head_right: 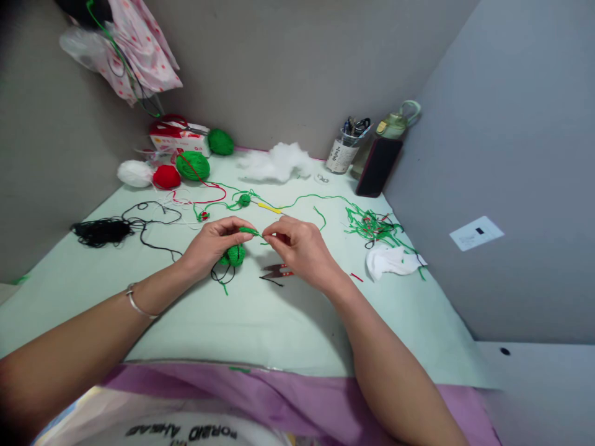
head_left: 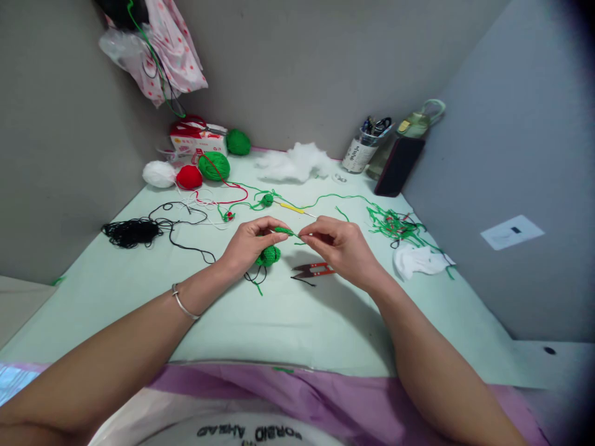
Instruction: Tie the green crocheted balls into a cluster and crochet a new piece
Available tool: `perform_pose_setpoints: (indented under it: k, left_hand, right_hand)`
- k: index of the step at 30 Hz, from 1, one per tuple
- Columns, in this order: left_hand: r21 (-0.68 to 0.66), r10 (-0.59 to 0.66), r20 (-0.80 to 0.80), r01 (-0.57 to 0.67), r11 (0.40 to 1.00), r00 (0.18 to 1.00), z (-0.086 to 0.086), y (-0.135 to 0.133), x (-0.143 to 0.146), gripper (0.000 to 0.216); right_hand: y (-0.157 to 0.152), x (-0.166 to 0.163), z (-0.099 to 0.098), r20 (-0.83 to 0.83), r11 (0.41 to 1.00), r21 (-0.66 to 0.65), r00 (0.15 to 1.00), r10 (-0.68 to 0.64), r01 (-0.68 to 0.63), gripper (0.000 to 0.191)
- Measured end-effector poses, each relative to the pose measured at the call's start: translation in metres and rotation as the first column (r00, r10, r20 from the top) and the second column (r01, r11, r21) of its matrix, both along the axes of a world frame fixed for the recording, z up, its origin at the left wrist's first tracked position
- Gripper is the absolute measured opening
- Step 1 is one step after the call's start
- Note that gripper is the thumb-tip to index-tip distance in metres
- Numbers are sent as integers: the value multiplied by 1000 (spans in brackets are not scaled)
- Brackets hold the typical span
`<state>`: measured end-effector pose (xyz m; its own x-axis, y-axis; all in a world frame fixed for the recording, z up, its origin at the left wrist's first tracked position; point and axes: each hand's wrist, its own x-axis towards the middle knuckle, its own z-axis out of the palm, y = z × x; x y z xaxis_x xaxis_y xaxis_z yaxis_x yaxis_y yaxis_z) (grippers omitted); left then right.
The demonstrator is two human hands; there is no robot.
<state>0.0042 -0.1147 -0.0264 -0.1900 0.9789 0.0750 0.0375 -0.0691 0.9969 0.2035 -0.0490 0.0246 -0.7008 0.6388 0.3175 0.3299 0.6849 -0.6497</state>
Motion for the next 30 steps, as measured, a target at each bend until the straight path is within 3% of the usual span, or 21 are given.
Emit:
perform_pose_setpoints:
  k: [7,14,20,23,30]
  left_hand:
    - [-16,0,-64,-1,1000,998,0,-1,0,14]
    - [-73,-37,72,42,996,997,3,-2,2,12]
    - [-80,-62,120,72,994,991,8,-4,4,13]
    - [-70,-45,99,52,996,994,7,-4,5,13]
    - [-72,-14,45,17,997,999,4,-4,8,20]
  right_hand:
    - [-2,-2,-2,43,1000,9,999,-5,5,14]
    - [-2,-8,-7,-20,978,-207,999,-36,31,11]
    - [10,-7,-10,-141,865,-492,989,39,-104,24]
    - [12,-9,-14,-176,817,-562,984,33,-128,30]
    - [8,-14,-23,-125,889,-456,992,-33,-28,18]
